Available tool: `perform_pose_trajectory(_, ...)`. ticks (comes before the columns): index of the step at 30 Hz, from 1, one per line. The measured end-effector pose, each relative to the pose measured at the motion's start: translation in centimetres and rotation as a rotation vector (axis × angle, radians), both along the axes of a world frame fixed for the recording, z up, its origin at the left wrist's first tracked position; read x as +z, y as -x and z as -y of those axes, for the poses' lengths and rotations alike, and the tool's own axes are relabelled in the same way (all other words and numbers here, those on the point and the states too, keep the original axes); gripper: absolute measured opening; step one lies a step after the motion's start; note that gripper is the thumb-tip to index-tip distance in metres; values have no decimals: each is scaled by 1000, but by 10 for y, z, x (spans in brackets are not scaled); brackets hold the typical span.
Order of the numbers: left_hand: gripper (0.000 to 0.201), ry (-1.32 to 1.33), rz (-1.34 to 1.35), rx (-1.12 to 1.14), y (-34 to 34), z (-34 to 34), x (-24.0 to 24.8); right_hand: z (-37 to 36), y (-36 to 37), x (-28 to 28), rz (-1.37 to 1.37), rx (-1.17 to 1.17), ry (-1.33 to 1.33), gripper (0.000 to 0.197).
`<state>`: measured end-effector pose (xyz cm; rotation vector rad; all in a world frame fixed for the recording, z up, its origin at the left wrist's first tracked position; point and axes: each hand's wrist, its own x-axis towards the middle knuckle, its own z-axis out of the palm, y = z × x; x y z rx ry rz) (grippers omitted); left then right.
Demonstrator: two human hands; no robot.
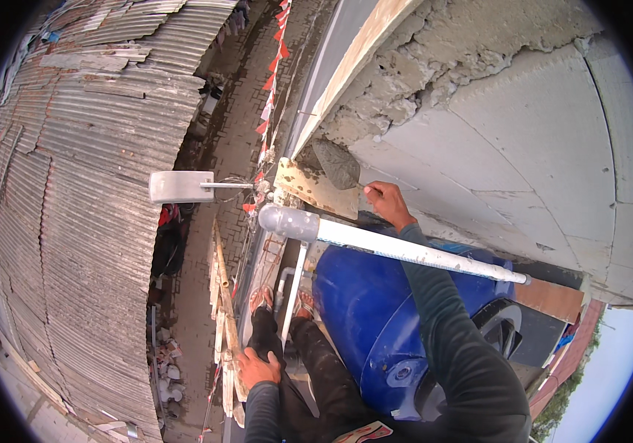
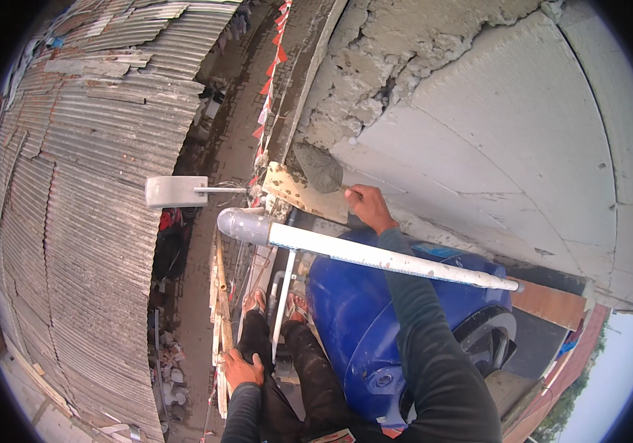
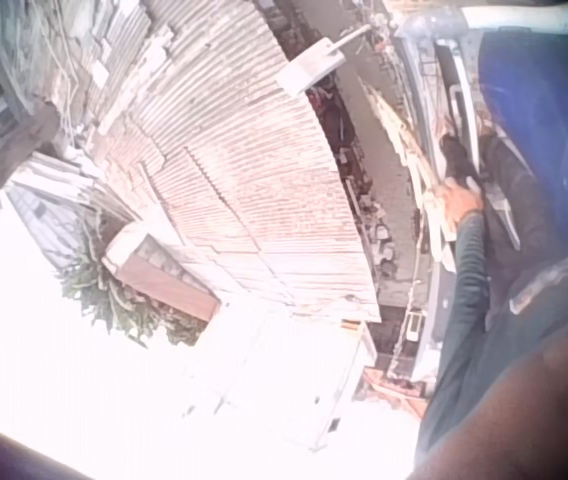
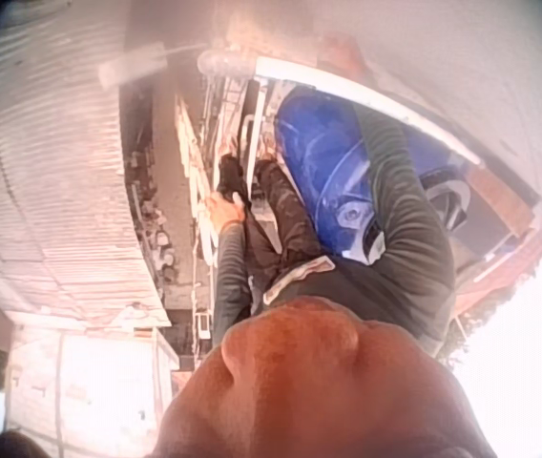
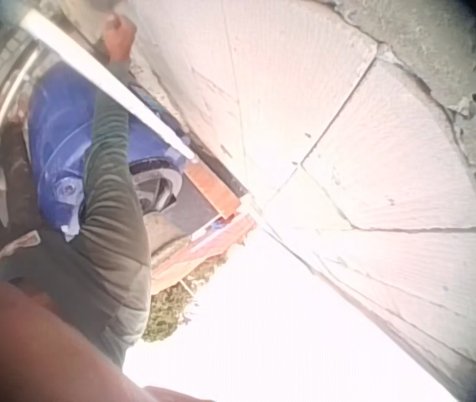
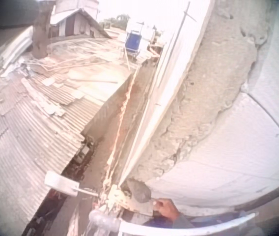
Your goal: The person applies cement to the edge of a wall using a trowel and a wooden board. The person scoops cement from a small container onto the trowel and then spreads it onto the wall, using the board to help shape and hold the cement in place.
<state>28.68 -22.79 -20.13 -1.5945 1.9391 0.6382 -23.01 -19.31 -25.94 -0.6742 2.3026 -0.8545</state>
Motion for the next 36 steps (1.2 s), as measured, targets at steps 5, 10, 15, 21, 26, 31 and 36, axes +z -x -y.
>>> perform_pose_trajectory(5, 54, 32, -13, -18, -2, -1, -2, -1, -3, 12, -117, 29, 0, 30)
perform_pose_trajectory(10, 53, 5, -21, -6, 0, -1, -1, 2, -15, 33, -212, 20, -70, 30)
perform_pose_trajectory(15, 50, 49, -17, -28, -4, -3, -8, -4, -28, 36, -243, -24, 14, 32)
perform_pose_trajectory(21, 51, 69, -22, -52, -4, -3, -10, 9, -50, 40, -86, 230, -77, 32)
perform_pose_trajectory(26, 52, 36, -38, -41, -4, -1, -10, 26, -59, 18, 258, 411, -138, 34)
perform_pose_trajectory(31, 51, 39, -53, -31, -12, -3, -8, 44, -34, -9, 544, 382, -225, 37)
perform_pose_trajectory(36, 51, 39, -40, -26, -10, -4, -11, 57, 31, -76, 1041, 103, -221, 35)
